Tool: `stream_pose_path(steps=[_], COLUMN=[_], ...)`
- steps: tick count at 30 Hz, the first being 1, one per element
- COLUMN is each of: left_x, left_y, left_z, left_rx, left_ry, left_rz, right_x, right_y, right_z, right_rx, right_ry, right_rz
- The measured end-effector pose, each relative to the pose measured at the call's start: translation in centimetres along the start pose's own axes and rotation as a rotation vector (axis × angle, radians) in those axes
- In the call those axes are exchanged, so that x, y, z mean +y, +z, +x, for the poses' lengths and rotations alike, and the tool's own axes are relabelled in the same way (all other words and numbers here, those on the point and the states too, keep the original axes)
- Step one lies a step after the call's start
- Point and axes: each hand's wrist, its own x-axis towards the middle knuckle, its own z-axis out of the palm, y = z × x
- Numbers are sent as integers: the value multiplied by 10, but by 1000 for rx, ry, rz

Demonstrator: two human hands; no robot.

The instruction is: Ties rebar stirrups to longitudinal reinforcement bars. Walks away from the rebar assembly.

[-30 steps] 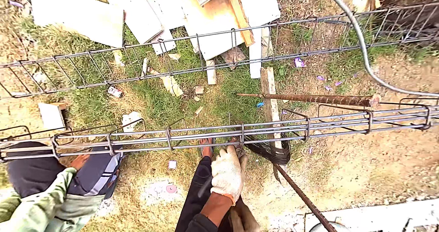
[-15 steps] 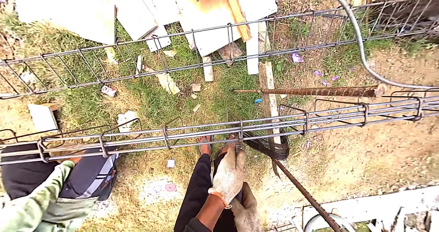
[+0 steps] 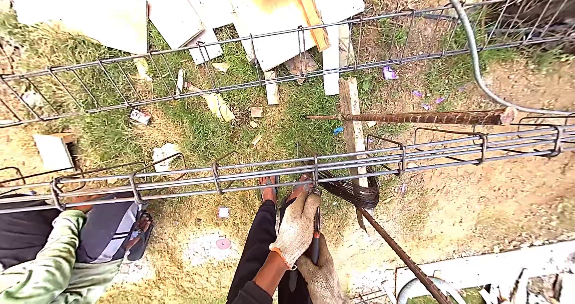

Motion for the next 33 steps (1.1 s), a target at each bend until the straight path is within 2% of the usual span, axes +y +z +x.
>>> stream_pose_path(steps=[4, 7, 9, 12, 16, 18, 22, 28, 30, 33], left_x=[-2, -7, -16, -32, -34, -35, -45, -49, -47, -47], left_y=[-11, -16, -17, -19, -34, -44, -54, -62, -62, -63], left_z=[6, 0, -9, -15, -4, 4, 8, 4, 6, 3], left_rx=[-59, -15, 88, 232, 445, 461, 390, 345, 332, 302], left_ry=[50, 100, 142, 157, 59, 29, 80, 171, 185, 158], left_rz=[71, 213, 232, 110, 32, 103, 51, 15, -30, -62], right_x=[6, 6, 7, 6, 3, 2, -5, -6, -3, 14], right_y=[-3, -10, -13, -14, -15, -17, -15, 4, 1, -5], right_z=[5, 9, 12, 13, 10, 10, 9, 9, 14, 15], right_rx=[-56, -104, -114, -86, -30, -32, -154, -143, -300, -645], right_ry=[27, 10, -7, -23, -28, -20, 23, 158, 175, 226], right_rz=[27, 38, 6, -90, -194, -183, 40, 310, 502, 848])
